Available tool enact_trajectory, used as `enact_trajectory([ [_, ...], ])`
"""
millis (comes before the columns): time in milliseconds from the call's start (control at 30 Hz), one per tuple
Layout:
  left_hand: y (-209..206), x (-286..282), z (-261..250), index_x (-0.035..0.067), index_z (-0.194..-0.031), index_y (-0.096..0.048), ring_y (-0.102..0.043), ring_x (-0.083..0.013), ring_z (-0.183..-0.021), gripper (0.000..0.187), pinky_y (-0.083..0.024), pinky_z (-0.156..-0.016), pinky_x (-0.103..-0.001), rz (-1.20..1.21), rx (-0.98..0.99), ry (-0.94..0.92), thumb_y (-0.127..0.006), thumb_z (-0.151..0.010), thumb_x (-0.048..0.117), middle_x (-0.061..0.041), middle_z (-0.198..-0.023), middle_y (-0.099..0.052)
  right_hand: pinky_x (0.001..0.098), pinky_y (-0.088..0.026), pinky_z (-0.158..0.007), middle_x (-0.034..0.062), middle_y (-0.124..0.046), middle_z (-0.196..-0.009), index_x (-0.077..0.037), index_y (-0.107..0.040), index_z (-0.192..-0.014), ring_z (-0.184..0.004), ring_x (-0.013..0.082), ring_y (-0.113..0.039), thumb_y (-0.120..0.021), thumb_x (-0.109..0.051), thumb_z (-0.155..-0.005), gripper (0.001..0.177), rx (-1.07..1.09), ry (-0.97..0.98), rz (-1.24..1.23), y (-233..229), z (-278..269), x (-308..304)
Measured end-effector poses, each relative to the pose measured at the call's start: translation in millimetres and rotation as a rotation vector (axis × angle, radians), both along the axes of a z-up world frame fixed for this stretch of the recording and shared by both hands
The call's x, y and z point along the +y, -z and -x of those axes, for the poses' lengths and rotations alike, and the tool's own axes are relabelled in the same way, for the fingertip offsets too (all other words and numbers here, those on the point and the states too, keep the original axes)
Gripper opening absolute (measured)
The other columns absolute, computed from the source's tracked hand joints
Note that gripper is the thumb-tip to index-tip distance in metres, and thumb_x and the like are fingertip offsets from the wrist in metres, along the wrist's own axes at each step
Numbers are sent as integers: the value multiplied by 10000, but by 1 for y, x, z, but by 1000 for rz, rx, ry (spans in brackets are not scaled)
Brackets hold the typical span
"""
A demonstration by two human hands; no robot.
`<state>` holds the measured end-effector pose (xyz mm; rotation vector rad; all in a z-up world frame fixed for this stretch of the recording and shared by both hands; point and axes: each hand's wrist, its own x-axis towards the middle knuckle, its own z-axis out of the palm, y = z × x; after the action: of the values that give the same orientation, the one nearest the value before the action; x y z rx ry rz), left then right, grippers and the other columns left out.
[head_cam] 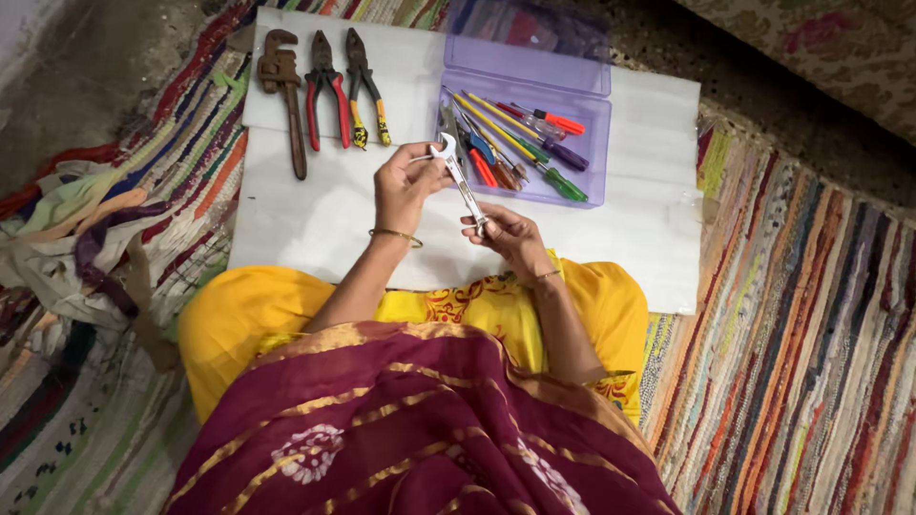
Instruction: The person empties a purple plastic toolbox, then arranges the tools neatly on a white sheet and back into the toolbox. They handle pliers, screwdrivers, wrenches, and a pipe wrench, placing them in rows and then returning them to the case.
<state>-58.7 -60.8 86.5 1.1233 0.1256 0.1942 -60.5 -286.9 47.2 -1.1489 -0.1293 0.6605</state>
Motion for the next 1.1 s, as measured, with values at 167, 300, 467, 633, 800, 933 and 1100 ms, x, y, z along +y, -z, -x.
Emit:
enact_trajectory([
  [167, 0, 3, 0, -40, -1124, -607, -761, -243, -891, 169, -668, -832, -375, 58, 80, -61, -637, -985, 51, -174, -1000, -729, 345, -617, -885, 187, -729, -1102, 1, -606, -1224, -999, 260, -750, -638, -59, -1007, 227, 12, 213, -18, 15, -15, -6],
  [300, 2, 4, 1, -35, -1114, -603, -760, -266, -886, 164, -661, -831, -383, 100, 131, -73, -638, -980, 52, -185, -1010, -718, 347, -630, -856, 163, -735, -1052, 45, -616, -1222, -972, 268, -759, -636, -47, -1022, 221, 30, 311, -8, 21, -19, -7],
  [467, 23, 6, 3, -38, -1084, -588, -763, -284, -868, 149, -665, -806, -396, 119, 216, -76, -637, -958, 26, -172, -1013, -698, 315, -621, -841, 106, -722, -993, 13, -598, -1273, -935, 214, -741, -617, -57, -1024, 259, -27, 312, 50, 36, -20, -15],
  [633, 66, 6, 3, -50, -1104, -607, -778, -273, -871, 205, -662, -769, -378, 97, 389, 26, -627, -908, 7, -183, -1009, -731, 283, -604, -759, 58, -675, -888, -17, -578, -1268, -825, 173, -719, -572, -85, -1060, 219, -119, 435, 94, 69, -34, -26],
  [800, 94, -5, 2, -52, -1175, -590, -759, -263, -876, 354, -643, -796, -365, 100, 511, 78, -671, -831, -70, -171, -1023, -714, 272, -574, -719, 45, -665, -863, -21, -602, -1223, -784, 146, -710, -580, -89, -1053, 185, -138, 468, 213, 80, -35, -31],
  [933, 77, -8, -2, -47, -1253, -576, -670, -260, -942, 421, -562, -858, -350, 69, 365, 62, -704, -852, -75, -190, -1103, -686, 248, -521, -739, 35, -732, -927, -29, -718, -1133, -804, 87, -658, -634, -128, -1027, 168, -315, 246, 393, 55, -25, -35],
  [1100, 30, -8, -1, 107, -1428, -412, -595, -330, -1317, 667, -520, -1087, -393, 340, 100, 221, -635, -834, -98, -260, -1365, -590, 229, -438, -653, 11, -744, -871, -63, -757, -1080, -721, 56, -557, -629, -192, -1032, 188, -273, 42, 517, 31, -31, -59],
])
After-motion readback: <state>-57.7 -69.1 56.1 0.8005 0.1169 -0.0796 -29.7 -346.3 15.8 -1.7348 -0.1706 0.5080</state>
